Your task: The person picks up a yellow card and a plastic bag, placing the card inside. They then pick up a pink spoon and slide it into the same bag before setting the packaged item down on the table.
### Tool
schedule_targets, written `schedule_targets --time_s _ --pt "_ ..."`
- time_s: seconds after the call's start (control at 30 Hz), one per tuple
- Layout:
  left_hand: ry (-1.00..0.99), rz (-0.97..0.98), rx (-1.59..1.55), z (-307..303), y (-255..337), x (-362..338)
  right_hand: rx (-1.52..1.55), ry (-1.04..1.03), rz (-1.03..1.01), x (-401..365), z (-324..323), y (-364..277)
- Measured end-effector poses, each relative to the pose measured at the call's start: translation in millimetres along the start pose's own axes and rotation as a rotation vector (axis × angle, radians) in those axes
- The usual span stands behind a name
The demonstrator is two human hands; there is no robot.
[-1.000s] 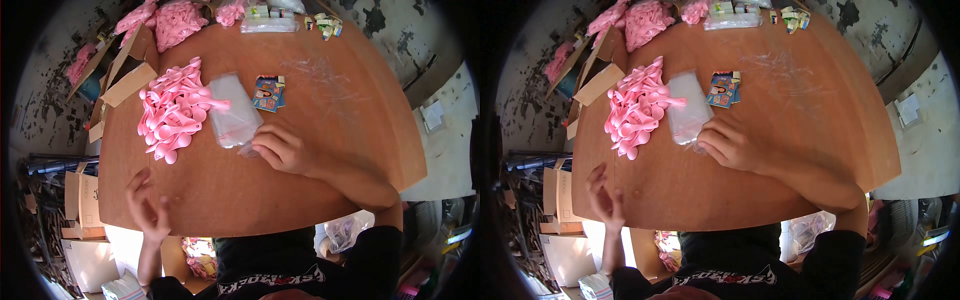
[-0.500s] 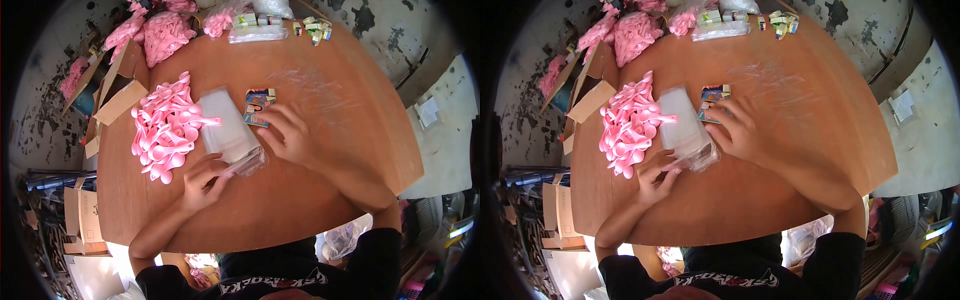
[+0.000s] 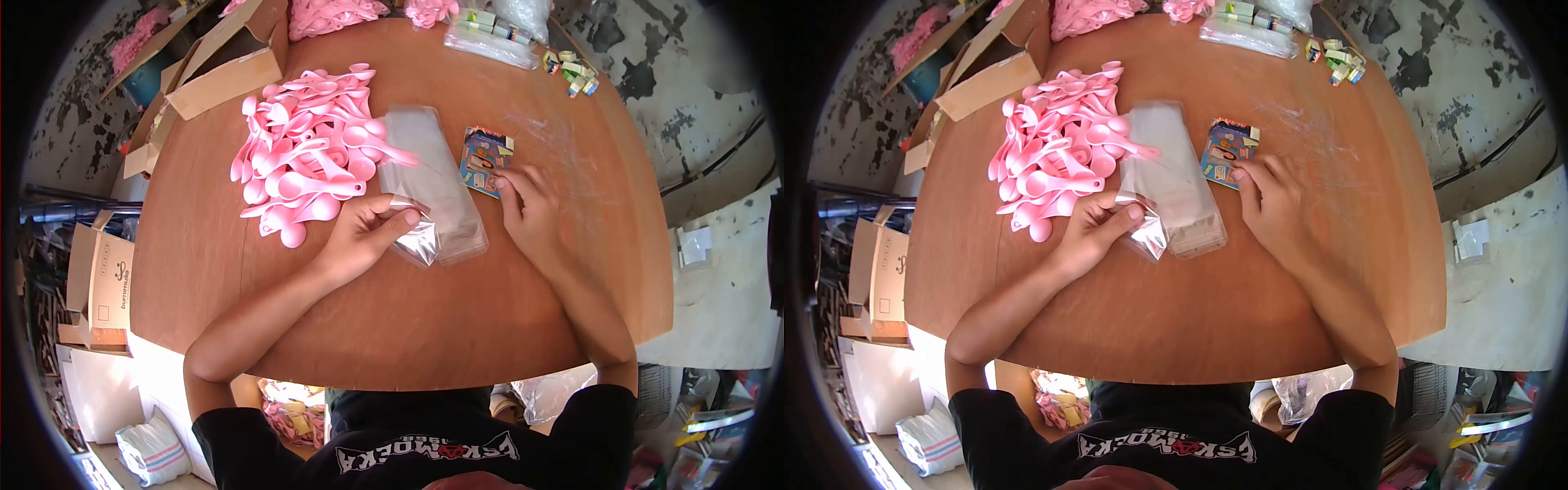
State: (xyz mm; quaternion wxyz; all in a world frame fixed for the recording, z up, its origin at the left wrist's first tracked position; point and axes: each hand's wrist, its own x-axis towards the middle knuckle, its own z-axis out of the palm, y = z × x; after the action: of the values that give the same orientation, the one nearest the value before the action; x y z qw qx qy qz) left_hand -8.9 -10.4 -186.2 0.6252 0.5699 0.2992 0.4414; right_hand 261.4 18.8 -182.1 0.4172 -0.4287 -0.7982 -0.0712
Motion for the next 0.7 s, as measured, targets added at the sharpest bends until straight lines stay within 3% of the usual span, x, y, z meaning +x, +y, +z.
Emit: schedule_targets --time_s 0.07,0.2,0.27,0.47,0.7 --pt "-0.02 -0.018 -0.028 0.9 3.5 0.6 0.056 0.008 0.203 -2.6 -4.5 -3.9" --pt "-0.036 -0.012 0.038 -2.9 2.7 2.5 0.096 0.131 0.22 -3.0 -11.7 -9.5" --pt "-0.111 -0.113 -0.036 -4.4 4.6 1.7 0.41 0.285 0.24 -6.8 -10.2 -6.1" --pt "-0.115 -0.07 0.036 1.1 6.3 2.7 0.849 0.205 0.479 -5.7 -16.6 -24.0" --pt "-0.219 -0.032 0.104 -0.5 7.5 1.6 0.94 0.127 0.584 -8.2 -12.7 -32.9"
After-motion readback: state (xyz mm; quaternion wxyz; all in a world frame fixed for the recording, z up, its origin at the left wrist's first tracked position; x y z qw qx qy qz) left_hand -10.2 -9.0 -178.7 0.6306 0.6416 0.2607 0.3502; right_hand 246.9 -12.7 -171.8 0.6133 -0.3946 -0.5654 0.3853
